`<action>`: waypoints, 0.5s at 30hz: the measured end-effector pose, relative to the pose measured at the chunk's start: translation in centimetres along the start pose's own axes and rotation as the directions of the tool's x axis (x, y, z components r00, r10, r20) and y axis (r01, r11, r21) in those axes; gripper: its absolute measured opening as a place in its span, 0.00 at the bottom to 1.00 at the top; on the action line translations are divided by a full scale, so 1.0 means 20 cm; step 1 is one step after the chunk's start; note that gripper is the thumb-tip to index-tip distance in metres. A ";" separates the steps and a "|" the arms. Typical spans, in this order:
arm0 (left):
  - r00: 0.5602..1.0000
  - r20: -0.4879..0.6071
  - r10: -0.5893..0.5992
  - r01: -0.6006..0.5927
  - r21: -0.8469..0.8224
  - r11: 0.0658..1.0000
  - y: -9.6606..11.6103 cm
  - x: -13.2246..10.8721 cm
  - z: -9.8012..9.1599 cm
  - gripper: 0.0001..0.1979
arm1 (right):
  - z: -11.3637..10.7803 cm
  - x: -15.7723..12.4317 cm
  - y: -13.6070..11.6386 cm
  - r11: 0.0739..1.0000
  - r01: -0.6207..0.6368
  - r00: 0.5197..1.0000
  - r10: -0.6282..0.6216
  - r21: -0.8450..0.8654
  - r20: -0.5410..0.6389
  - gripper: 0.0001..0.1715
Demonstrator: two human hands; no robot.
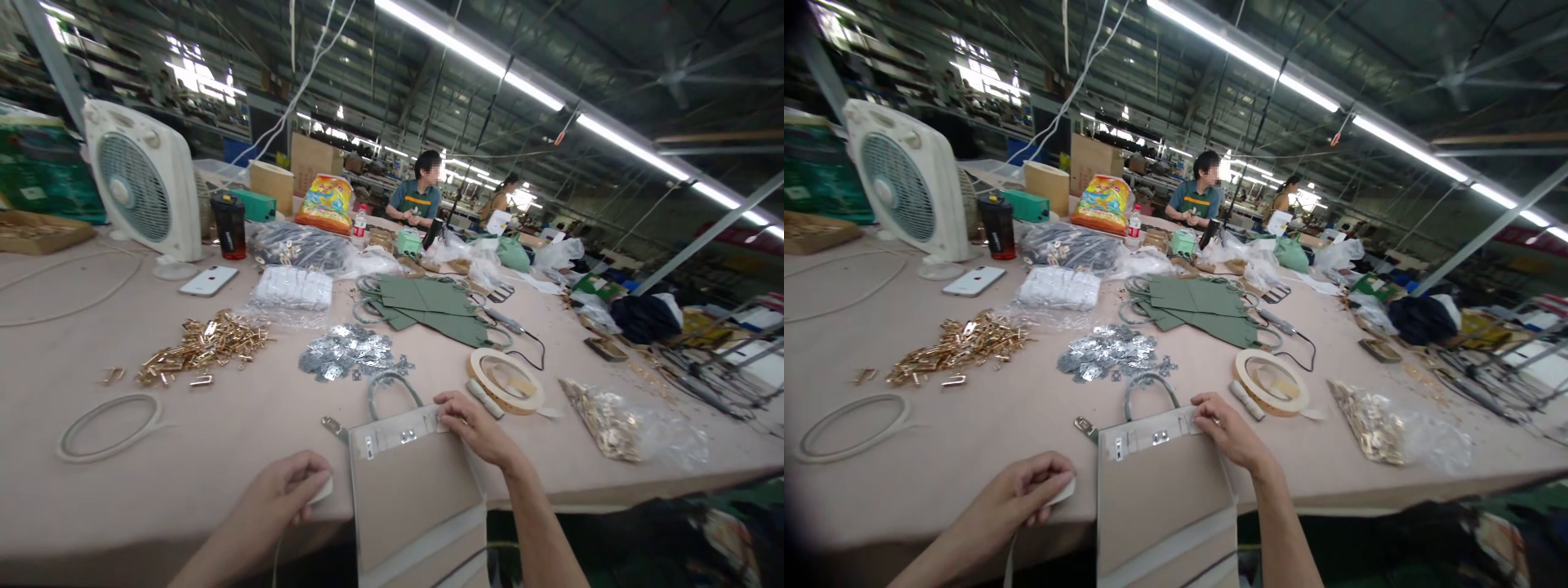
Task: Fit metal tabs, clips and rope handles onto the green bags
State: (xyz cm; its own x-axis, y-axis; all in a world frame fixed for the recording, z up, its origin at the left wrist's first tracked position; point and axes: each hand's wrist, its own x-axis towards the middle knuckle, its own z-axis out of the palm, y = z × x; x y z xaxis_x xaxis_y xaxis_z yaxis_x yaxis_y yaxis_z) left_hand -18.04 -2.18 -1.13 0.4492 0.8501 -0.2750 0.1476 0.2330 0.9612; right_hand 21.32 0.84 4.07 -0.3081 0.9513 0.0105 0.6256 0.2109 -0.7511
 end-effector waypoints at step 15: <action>1.000 0.013 0.029 -0.028 -0.031 0.999 -0.01 0.00 0.00 0.25 | 0.06 0.05 0.15 0.989 -0.097 0.994 0.101 0.113 -0.034 0.36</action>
State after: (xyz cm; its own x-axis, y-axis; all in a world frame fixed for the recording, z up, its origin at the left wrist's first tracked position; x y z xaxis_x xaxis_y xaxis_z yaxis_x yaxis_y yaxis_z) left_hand -18.05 -2.27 -1.33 0.4644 0.8503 -0.2477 0.1076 0.2235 0.9688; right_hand 22.07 2.08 1.06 -0.2185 0.9749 -0.0431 0.5677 0.0911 -0.8182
